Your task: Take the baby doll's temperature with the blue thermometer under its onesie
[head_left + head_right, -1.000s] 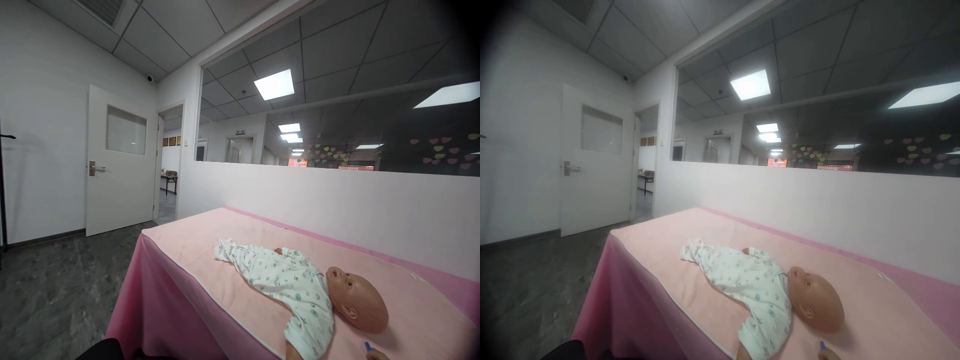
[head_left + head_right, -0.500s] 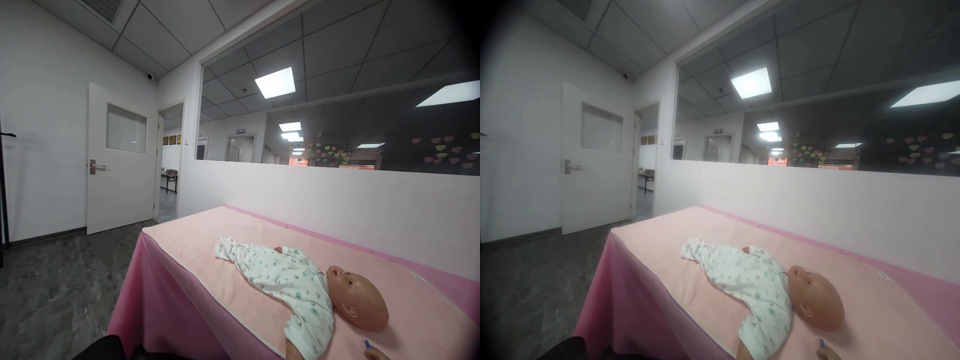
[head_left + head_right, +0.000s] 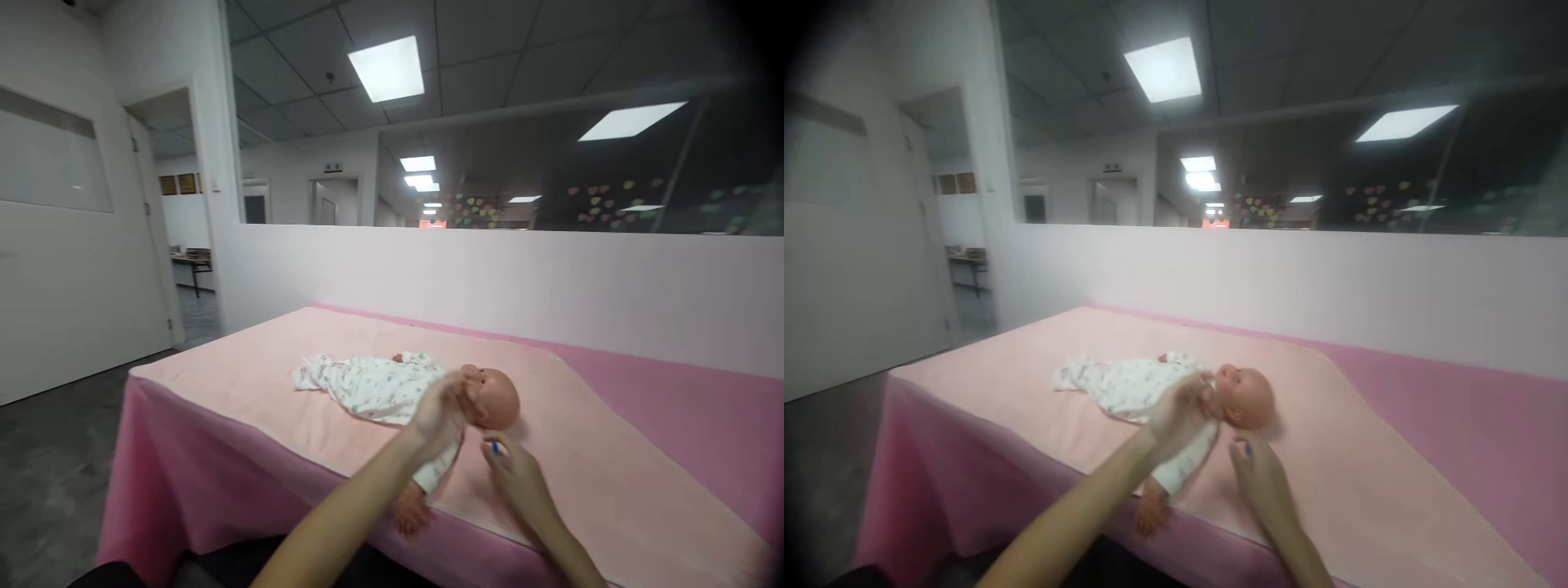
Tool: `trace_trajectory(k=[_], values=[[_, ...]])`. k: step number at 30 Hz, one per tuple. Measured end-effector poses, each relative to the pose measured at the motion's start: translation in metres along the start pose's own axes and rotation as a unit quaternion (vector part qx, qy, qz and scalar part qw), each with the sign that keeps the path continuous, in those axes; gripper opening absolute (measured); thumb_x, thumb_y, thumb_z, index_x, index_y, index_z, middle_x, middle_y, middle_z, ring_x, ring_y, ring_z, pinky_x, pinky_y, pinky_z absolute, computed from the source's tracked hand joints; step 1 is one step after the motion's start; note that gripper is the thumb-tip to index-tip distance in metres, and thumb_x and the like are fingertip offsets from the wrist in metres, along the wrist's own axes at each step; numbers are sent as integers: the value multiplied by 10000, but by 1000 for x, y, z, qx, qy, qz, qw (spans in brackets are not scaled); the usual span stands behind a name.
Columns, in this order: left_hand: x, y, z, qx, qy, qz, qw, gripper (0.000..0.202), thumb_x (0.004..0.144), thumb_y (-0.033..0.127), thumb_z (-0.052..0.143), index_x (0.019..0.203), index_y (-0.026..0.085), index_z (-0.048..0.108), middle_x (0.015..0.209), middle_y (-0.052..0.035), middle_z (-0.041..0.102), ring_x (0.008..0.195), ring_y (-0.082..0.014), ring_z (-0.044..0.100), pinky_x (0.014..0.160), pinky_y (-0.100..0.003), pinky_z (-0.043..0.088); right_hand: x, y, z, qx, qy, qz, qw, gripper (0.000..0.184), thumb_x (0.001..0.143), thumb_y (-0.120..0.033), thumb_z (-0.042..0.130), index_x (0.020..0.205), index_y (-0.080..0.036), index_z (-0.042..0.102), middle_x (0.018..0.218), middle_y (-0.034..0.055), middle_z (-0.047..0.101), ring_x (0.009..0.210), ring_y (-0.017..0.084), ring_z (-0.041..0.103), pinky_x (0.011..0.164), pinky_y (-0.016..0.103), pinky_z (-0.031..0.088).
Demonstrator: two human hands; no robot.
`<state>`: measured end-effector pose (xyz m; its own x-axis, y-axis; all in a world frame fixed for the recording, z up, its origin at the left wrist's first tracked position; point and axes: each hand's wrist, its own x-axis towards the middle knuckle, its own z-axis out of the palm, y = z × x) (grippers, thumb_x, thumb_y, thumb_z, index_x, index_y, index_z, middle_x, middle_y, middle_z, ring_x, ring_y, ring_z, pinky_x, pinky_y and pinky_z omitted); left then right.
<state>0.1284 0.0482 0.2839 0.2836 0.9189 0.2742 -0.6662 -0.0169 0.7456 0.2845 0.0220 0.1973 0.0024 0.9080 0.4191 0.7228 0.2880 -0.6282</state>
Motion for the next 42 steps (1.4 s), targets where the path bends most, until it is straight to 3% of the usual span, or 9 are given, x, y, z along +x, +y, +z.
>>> trace_trajectory(k=[2,3,8,10,12,16,23,39,42], values=[[27,-2,-6,150,51,86,984,218,742,295,462,758,118,588,671,-24,545,653,-88,508,681,-243,409,19,-17,8,33,24,-74,996,274,757,-326,371,835,-163,577,904,83,613,865,210,551,763,321,428],[41,-3,-13,260,77,129,954,197,735,265,448,740,129,589,681,-22,551,671,-97,508,696,-251,398,31,-25,14,46,37,-93,994,246,757,-295,372,800,-163,575,842,75,619,813,200,556,737,313,428],[76,-27,-74,716,103,173,669,163,735,228,442,750,156,587,817,-59,572,831,-177,490,781,-333,340,84,-56,56,111,146,-84,979,203,701,-157,356,749,-156,553,755,62,603,720,177,535,677,291,420],[71,-38,-91,777,104,186,593,169,764,237,421,788,164,572,822,-57,566,822,-178,485,758,-331,339,94,-62,69,123,173,-76,974,221,692,-125,335,757,-152,545,768,68,591,743,179,519,693,297,412],[63,-44,-98,800,89,209,556,153,775,228,419,824,174,554,831,-48,562,829,-173,480,752,-319,335,100,-65,78,127,191,-68,971,244,684,-105,321,786,-146,538,802,76,580,782,184,505,726,306,401],[55,-43,-95,799,63,231,552,159,796,213,393,873,186,529,862,-39,561,852,-162,475,771,-309,322,105,-58,90,136,203,-64,968,268,693,-103,294,817,-152,527,831,78,566,808,181,491,754,312,395],[45,-39,-92,739,83,235,626,193,824,218,324,842,184,514,833,-28,565,835,-151,482,794,-307,328,100,-38,101,129,197,-93,967,288,694,-107,305,857,-154,538,859,83,569,828,179,492,769,310,397],[28,-37,-84,718,123,286,623,185,808,188,355,898,192,516,893,-29,573,856,-150,476,830,-301,307,85,-45,91,47,199,-125,971,257,818,-171,310,933,-147,538,895,78,580,847,169,487,784,295,383],[26,-36,-83,733,121,288,605,209,817,197,342,924,203,522,919,-28,568,891,-149,468,854,-306,286,85,-46,90,39,215,-132,967,255,824,-171,312,940,-147,538,894,77,581,846,168,490,784,295,383]])
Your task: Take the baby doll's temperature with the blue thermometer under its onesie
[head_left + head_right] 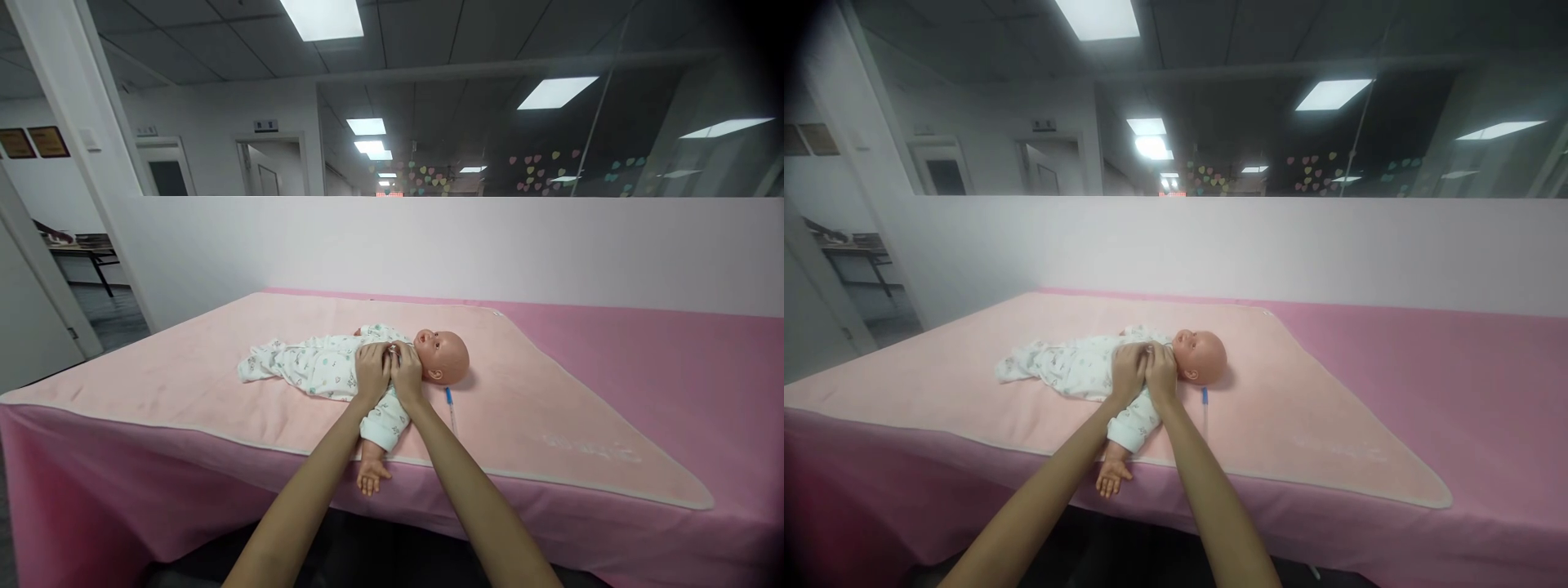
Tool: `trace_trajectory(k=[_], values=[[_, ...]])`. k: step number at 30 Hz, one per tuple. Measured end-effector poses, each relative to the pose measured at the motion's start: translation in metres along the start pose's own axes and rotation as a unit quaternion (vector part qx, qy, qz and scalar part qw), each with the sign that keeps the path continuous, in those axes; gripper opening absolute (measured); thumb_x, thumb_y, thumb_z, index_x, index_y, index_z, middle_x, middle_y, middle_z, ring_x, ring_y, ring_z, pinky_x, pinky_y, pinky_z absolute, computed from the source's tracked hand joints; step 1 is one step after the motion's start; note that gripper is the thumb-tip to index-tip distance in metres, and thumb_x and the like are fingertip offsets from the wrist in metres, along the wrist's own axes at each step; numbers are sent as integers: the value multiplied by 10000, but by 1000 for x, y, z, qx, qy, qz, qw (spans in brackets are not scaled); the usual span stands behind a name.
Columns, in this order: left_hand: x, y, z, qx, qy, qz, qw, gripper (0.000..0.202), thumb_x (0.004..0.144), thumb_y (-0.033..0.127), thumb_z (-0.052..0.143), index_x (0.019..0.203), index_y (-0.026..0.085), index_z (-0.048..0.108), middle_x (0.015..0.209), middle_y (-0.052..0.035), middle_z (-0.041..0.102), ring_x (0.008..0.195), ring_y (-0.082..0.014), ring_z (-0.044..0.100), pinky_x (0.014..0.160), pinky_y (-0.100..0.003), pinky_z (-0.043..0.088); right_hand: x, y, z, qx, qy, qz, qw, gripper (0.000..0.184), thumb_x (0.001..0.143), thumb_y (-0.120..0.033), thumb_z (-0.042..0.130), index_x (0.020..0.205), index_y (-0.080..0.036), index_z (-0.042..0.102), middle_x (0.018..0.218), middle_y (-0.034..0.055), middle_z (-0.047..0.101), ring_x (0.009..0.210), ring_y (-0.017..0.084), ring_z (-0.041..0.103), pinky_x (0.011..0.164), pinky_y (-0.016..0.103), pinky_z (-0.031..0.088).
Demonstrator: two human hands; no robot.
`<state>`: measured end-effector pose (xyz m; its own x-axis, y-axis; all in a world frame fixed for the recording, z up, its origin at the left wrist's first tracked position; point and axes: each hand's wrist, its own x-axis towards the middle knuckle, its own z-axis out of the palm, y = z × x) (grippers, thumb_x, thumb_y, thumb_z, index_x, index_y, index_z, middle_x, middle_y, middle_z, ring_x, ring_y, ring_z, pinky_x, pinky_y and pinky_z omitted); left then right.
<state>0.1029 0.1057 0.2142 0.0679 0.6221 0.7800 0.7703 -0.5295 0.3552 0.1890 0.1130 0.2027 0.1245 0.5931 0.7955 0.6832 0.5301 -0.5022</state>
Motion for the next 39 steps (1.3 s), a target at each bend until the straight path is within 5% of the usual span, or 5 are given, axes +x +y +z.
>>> trace_trajectory(k=[9,23,39], values=[[-1,3,-1,65,8,-7,998,218,833,283,341,930,229,529,833,-21,551,824,-159,447,816,-350,247,-2,4,3,31,81,-25,996,183,804,-177,379,789,-166,562,766,48,599,741,150,518,714,272,415],[-2,-3,1,5,26,10,1000,201,829,294,379,884,236,564,859,14,593,870,-126,479,891,-344,215,1,7,5,121,99,26,987,144,766,-199,423,808,-165,556,769,46,598,710,141,542,670,263,446],[-3,-6,3,20,28,17,999,231,831,318,377,901,239,582,838,-7,604,844,-140,482,832,-346,238,0,3,1,94,92,19,991,120,749,-174,428,725,-173,546,695,27,585,651,139,531,625,260,443]])
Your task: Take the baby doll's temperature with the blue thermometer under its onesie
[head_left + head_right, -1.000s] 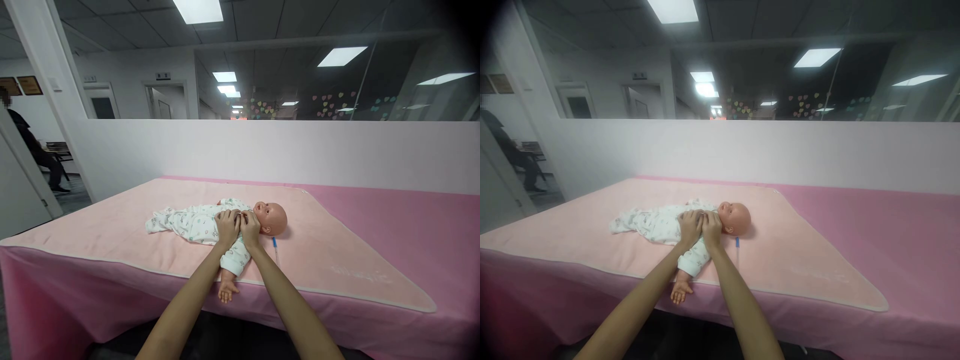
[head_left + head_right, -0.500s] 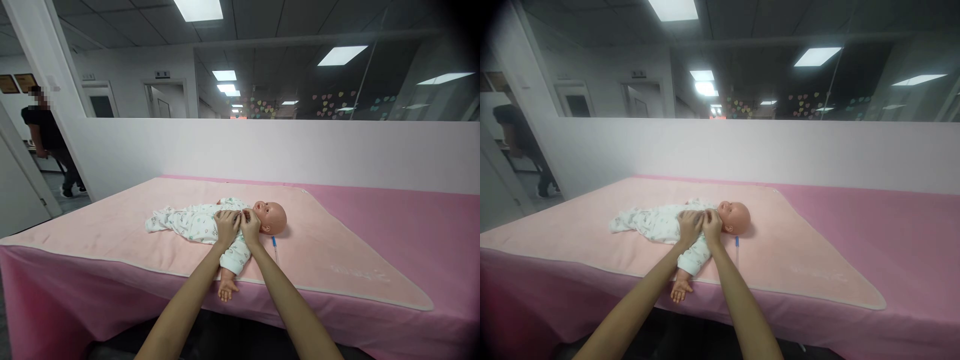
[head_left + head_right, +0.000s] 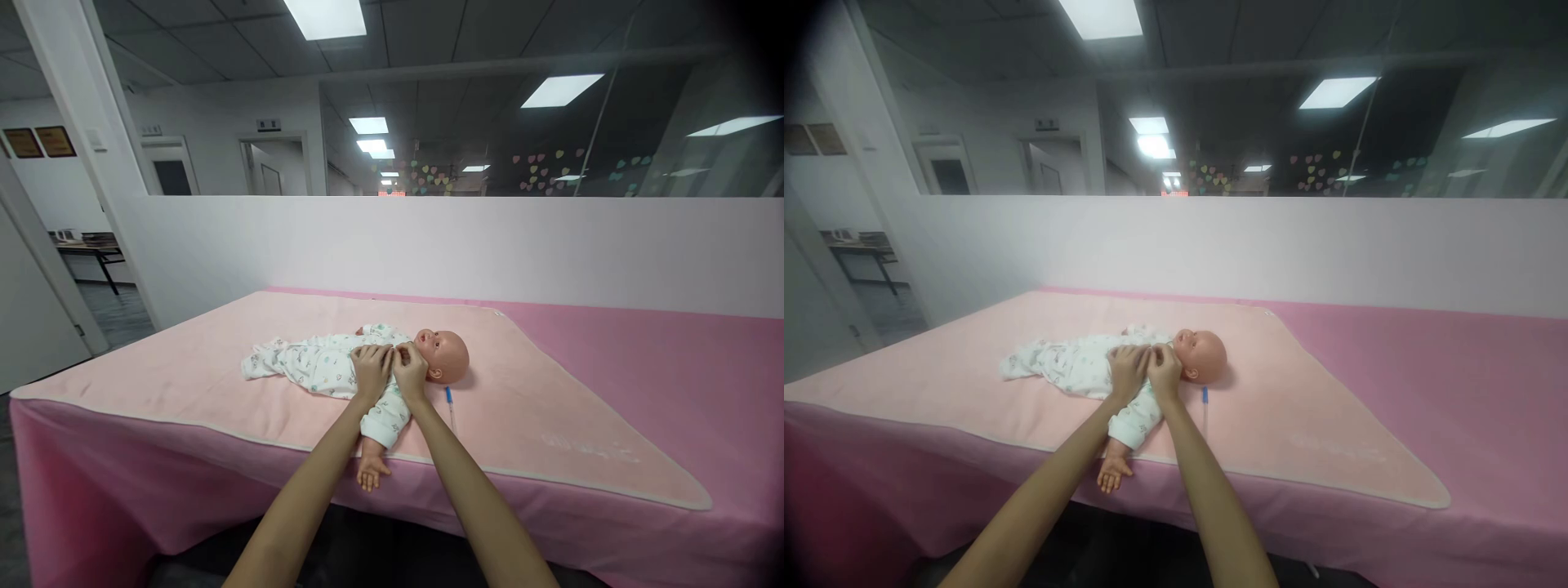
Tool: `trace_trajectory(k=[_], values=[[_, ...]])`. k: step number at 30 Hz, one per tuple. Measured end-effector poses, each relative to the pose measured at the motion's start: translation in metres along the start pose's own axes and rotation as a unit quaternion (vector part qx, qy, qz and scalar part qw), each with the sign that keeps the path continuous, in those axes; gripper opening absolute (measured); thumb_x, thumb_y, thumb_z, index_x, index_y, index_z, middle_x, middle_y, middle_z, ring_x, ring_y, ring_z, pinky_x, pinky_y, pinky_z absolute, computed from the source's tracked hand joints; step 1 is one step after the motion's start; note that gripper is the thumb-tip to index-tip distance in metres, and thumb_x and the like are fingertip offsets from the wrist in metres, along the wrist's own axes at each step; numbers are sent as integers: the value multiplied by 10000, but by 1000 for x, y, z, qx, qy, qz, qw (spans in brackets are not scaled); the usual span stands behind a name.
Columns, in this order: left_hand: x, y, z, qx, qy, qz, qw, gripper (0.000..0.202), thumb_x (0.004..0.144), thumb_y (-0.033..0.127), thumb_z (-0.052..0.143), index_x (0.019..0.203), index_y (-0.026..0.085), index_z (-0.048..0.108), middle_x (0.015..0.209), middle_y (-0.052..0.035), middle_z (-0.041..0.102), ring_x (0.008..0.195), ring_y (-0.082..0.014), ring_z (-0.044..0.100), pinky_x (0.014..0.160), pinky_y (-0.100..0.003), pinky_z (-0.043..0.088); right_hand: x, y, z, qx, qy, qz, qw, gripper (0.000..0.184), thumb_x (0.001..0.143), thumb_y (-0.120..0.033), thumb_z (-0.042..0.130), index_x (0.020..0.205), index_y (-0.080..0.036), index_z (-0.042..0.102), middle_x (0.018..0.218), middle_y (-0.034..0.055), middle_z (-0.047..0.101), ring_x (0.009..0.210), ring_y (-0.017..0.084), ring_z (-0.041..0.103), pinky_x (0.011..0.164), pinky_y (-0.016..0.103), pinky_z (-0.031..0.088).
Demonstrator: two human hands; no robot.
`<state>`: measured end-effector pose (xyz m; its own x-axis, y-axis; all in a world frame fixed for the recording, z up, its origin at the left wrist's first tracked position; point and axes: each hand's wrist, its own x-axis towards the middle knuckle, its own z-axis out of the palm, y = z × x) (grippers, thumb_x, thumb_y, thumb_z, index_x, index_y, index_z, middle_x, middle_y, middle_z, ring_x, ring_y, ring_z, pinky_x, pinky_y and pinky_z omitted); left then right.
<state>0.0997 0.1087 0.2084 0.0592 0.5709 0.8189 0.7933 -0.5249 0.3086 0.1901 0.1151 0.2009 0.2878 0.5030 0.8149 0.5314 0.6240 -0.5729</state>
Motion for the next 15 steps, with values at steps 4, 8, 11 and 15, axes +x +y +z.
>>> trace_trajectory(k=[4,8,11,15], values=[[1,1,-5,22,16,-1,1000,200,811,311,405,863,244,586,851,-6,593,849,-147,481,824,-350,242,-1,-4,-3,-32,-10,-40,999,167,775,-153,387,795,-170,552,781,49,586,749,150,523,694,277,436],[5,-6,-13,41,46,4,998,158,766,259,444,807,231,594,938,-20,569,925,-166,470,871,-365,228,-1,-5,-5,-45,14,-70,996,210,803,-149,347,877,-158,543,828,65,579,816,149,516,759,287,429],[6,-14,-14,53,45,-12,998,185,740,183,433,824,228,593,945,-31,562,939,-176,467,888,-379,221,-1,-4,-5,-44,22,-72,996,214,811,-155,339,893,-158,537,834,67,577,821,151,521,765,289,430],[6,-20,-11,72,48,-41,995,224,724,146,418,842,237,585,971,-38,550,964,-193,452,882,-391,236,-1,-4,-5,-37,7,-57,998,211,816,-170,338,885,-162,538,836,67,575,823,152,518,770,292,428]])
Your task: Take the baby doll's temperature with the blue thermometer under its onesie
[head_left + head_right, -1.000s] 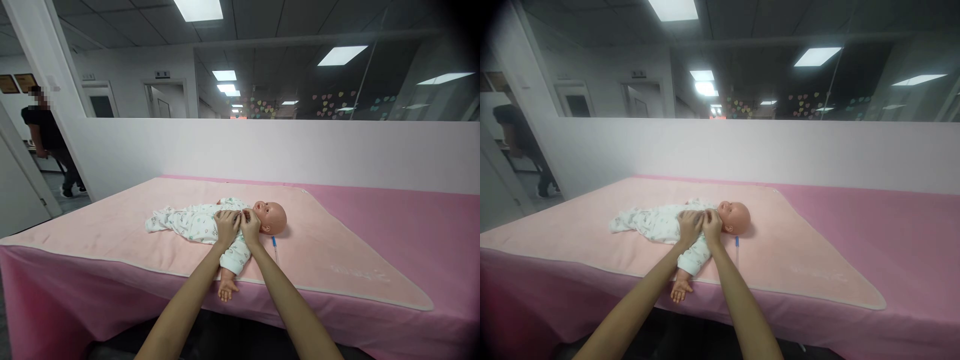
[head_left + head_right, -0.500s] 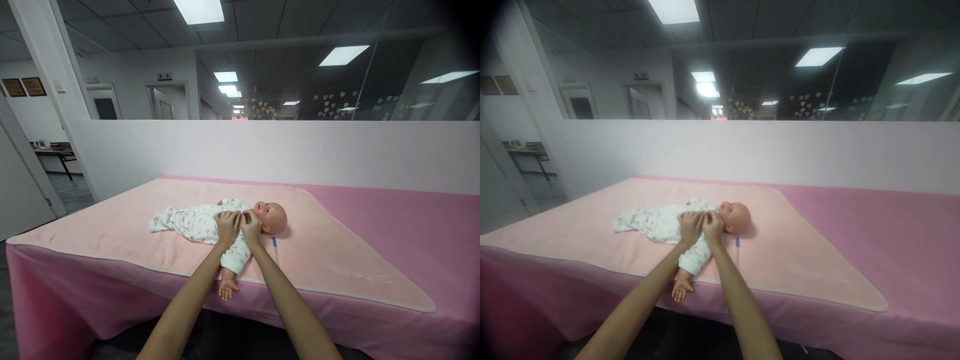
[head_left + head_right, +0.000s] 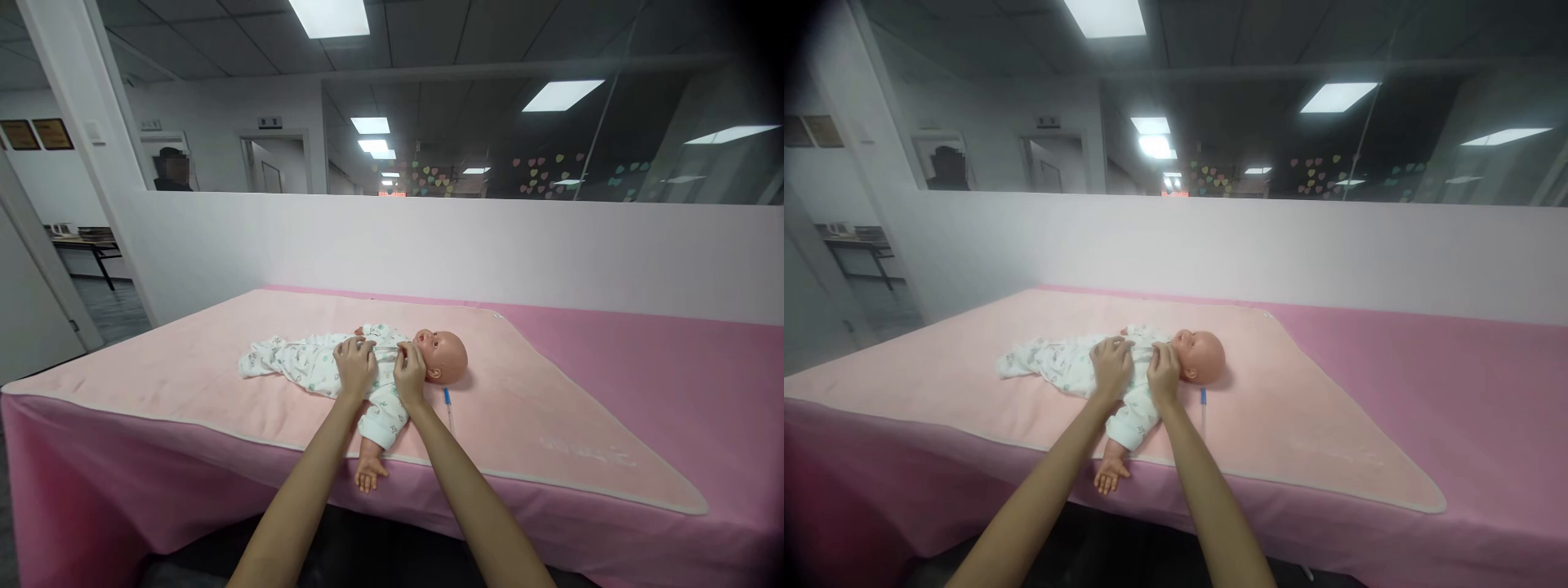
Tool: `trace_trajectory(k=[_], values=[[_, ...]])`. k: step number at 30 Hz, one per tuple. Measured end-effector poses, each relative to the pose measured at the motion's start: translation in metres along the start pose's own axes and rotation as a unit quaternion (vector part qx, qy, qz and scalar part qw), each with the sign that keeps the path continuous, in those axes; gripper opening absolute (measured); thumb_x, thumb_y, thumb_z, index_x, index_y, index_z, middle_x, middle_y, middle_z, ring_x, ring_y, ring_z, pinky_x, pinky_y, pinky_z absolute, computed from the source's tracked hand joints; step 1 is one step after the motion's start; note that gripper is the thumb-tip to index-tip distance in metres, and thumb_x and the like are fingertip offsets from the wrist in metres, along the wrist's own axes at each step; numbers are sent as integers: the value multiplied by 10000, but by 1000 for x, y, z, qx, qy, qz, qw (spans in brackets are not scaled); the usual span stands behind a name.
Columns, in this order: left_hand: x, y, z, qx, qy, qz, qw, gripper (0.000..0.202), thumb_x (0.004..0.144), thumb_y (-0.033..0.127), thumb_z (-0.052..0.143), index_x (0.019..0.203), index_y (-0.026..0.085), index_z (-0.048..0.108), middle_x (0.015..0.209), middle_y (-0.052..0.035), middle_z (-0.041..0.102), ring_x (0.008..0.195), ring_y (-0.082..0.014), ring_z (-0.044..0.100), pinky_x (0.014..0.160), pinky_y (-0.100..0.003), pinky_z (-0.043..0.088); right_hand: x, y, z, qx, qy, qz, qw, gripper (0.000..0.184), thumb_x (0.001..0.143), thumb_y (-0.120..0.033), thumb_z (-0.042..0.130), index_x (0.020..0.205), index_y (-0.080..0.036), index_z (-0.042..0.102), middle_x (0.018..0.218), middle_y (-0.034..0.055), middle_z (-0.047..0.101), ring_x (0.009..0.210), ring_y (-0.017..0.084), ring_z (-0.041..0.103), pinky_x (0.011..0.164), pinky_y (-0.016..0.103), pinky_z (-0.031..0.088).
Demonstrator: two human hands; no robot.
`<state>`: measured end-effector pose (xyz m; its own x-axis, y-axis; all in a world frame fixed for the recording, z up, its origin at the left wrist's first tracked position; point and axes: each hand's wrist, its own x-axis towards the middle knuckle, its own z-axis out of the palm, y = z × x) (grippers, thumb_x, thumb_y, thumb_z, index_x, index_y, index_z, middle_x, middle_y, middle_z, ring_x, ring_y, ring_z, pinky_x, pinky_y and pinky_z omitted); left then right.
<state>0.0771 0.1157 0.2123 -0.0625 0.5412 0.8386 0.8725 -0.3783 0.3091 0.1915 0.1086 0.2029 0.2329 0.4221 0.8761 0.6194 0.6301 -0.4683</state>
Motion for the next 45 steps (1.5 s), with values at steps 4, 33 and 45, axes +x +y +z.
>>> trace_trajectory(k=[4,33,45], values=[[-1,1,0,-1,-1,10,1000,168,750,164,413,812,205,564,961,-50,550,959,-185,457,886,-381,248,0,0,0,6,-1,8,1000,218,817,-185,334,872,-161,543,820,65,575,809,153,516,747,291,431],[-4,2,2,-52,-71,34,996,247,785,198,386,983,203,534,906,-33,572,866,-158,495,804,-288,368,-2,3,2,-52,-122,-1,991,220,815,-274,410,767,-188,607,726,38,604,694,148,525,639,245,392],[-5,-2,4,-87,-67,42,993,243,825,231,363,974,202,554,932,-40,588,903,-161,500,829,-305,376,-2,-1,-1,-60,-112,-9,992,244,821,-258,386,768,-186,613,703,42,598,693,145,534,638,243,404]])
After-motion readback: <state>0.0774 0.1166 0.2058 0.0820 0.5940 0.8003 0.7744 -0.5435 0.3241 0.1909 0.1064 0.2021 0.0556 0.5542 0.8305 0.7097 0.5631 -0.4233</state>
